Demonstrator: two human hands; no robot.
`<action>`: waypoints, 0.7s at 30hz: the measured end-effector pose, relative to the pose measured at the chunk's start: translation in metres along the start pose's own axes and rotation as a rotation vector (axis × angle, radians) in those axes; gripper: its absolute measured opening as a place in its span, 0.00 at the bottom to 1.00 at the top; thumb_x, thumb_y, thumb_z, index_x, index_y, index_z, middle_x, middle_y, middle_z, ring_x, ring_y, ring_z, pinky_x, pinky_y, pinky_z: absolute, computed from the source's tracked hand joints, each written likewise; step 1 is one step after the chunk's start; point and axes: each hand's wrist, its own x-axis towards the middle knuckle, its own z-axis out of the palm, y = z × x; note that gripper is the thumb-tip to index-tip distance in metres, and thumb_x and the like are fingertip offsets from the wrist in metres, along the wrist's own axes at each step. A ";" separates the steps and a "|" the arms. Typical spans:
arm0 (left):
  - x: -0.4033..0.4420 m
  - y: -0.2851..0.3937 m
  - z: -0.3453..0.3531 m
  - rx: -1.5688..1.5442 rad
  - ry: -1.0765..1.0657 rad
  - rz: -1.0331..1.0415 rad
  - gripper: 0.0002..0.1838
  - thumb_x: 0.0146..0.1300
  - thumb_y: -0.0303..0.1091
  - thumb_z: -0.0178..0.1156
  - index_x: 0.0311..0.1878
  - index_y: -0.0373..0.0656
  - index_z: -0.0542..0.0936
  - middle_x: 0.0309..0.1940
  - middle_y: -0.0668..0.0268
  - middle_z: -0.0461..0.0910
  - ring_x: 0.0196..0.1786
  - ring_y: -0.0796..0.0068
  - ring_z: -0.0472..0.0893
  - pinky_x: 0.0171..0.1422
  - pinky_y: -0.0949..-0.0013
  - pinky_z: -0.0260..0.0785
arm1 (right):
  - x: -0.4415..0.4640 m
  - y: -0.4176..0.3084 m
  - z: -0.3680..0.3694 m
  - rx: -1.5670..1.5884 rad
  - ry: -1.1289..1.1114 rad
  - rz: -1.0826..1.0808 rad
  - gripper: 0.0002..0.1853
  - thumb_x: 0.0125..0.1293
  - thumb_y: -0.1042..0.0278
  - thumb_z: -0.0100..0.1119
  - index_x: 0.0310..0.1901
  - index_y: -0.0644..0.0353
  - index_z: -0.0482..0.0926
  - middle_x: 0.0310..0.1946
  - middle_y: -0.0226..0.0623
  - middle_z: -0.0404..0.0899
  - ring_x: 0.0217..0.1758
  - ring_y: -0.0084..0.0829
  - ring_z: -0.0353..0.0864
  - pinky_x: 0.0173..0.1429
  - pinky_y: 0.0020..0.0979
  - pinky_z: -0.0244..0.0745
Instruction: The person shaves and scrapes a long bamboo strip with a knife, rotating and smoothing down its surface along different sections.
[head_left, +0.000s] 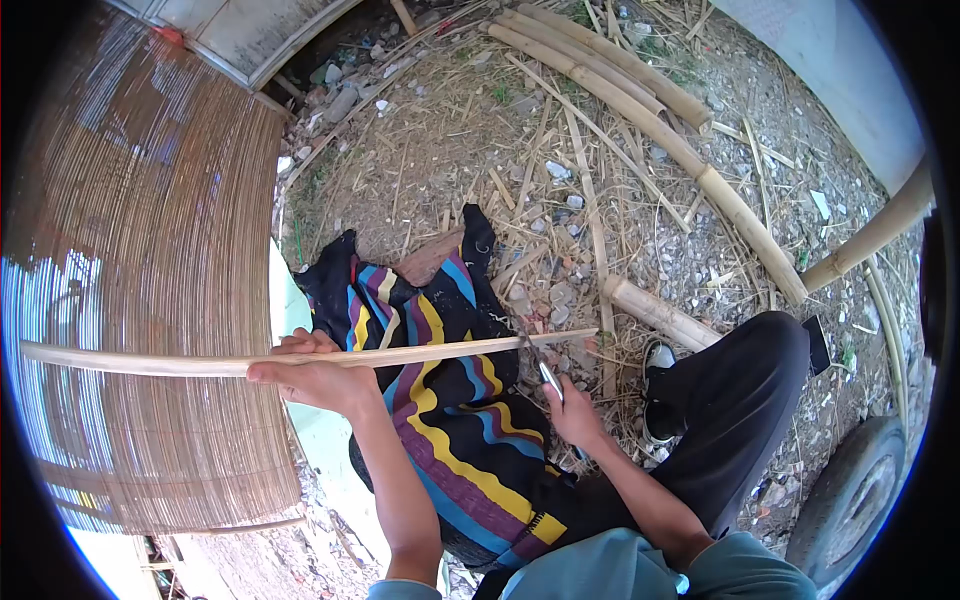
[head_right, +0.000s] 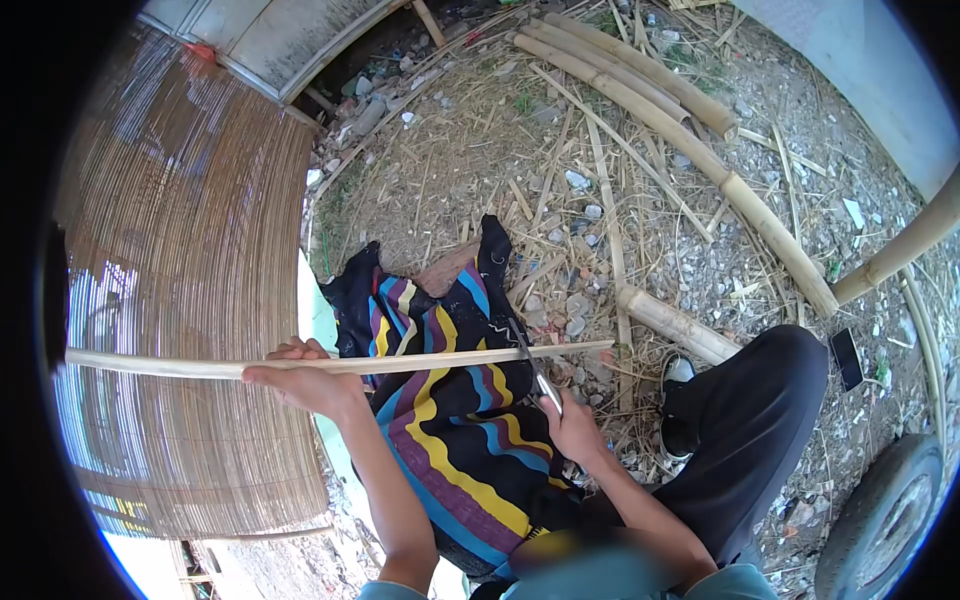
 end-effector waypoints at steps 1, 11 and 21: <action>0.001 0.000 0.002 -0.005 0.010 -0.022 0.32 0.63 0.67 0.39 0.17 0.48 0.56 0.14 0.71 0.57 0.19 0.82 0.59 0.18 0.79 0.51 | -0.001 -0.004 0.002 -0.002 0.000 -0.004 0.23 0.69 0.51 0.45 0.54 0.63 0.66 0.24 0.63 0.75 0.34 0.63 0.76 0.39 0.52 0.72; -0.004 0.000 0.001 -0.060 -0.080 0.029 0.33 0.64 0.67 0.39 0.15 0.48 0.55 0.11 0.72 0.53 0.17 0.81 0.55 0.17 0.80 0.49 | 0.005 -0.028 0.004 0.009 0.052 -0.121 0.17 0.69 0.56 0.47 0.44 0.66 0.67 0.19 0.56 0.74 0.25 0.58 0.77 0.29 0.48 0.71; 0.003 -0.010 -0.006 -0.039 -0.167 -0.007 0.31 0.64 0.66 0.36 0.19 0.48 0.58 0.17 0.70 0.59 0.18 0.83 0.58 0.20 0.81 0.53 | -0.015 -0.066 0.014 0.222 -0.165 -0.216 0.16 0.69 0.57 0.47 0.45 0.64 0.67 0.18 0.51 0.74 0.25 0.50 0.80 0.31 0.43 0.71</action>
